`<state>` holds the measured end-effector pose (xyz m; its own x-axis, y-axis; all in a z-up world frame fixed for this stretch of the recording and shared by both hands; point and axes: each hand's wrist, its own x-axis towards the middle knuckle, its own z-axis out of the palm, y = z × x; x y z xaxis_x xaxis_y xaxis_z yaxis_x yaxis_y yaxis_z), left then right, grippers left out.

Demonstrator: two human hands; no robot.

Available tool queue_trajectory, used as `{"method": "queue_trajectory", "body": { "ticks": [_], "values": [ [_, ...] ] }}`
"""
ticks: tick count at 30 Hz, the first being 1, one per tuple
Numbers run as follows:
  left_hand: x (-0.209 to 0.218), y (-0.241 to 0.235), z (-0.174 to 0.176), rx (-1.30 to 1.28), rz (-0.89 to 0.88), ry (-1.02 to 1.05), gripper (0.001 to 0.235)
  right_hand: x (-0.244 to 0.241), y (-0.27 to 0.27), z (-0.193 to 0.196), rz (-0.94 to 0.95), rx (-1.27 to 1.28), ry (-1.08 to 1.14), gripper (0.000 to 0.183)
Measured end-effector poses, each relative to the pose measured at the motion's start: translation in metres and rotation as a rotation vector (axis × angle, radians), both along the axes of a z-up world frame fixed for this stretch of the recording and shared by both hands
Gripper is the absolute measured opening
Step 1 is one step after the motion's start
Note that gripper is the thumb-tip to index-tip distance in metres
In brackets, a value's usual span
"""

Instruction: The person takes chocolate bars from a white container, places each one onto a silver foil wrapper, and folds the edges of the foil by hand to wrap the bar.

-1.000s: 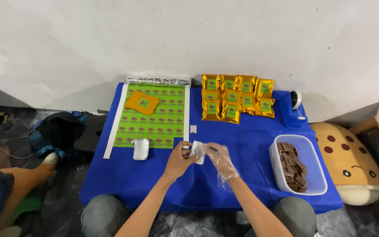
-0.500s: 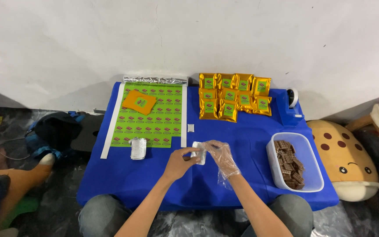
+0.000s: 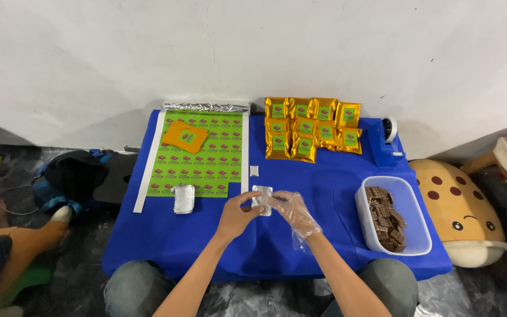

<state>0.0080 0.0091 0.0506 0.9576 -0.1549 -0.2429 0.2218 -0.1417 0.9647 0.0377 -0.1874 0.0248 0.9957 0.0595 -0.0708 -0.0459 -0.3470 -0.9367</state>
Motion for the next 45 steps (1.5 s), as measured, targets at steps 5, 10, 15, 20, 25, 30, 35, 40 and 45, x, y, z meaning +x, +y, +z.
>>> {"method": "queue_trajectory", "body": {
  "ticks": [5, 10, 15, 20, 25, 30, 35, 40, 45],
  "values": [
    [-0.004, -0.001, 0.011, -0.014, 0.014, -0.003, 0.044, -0.011, 0.010, 0.026, 0.012, -0.019, 0.018, 0.038],
    [-0.003, -0.003, 0.008, -0.032, 0.012, 0.002, 0.043, -0.004, 0.001, 0.004, -0.021, -0.042, 0.054, 0.037],
    [-0.005, -0.006, 0.010, -0.007, -0.004, 0.010, 0.047, -0.004, -0.002, 0.011, -0.007, 0.012, 0.004, 0.029],
    [-0.007, -0.007, 0.014, -0.002, -0.001, 0.020, 0.044, -0.009, 0.002, 0.024, -0.045, 0.047, -0.024, 0.028],
    [-0.002, -0.004, 0.010, -0.008, 0.010, 0.040, 0.045, -0.006, 0.005, 0.017, -0.104, 0.092, -0.011, 0.026],
    [-0.005, -0.003, 0.023, 0.026, 0.010, 0.040, 0.045, -0.010, 0.004, 0.034, -0.143, 0.078, -0.027, 0.027],
    [-0.007, 0.000, 0.023, 0.044, 0.021, 0.041, 0.047, -0.005, -0.039, 0.067, -0.280, 0.048, -0.043, 0.026],
    [-0.010, 0.001, 0.026, 0.060, 0.045, 0.042, 0.049, -0.002, -0.129, 0.101, -0.395, -0.141, -0.078, 0.025],
    [-0.008, -0.001, 0.018, 0.060, 0.067, 0.040, 0.048, 0.008, -0.222, 0.071, -0.377, -0.735, 0.111, 0.027]
  ]
}}
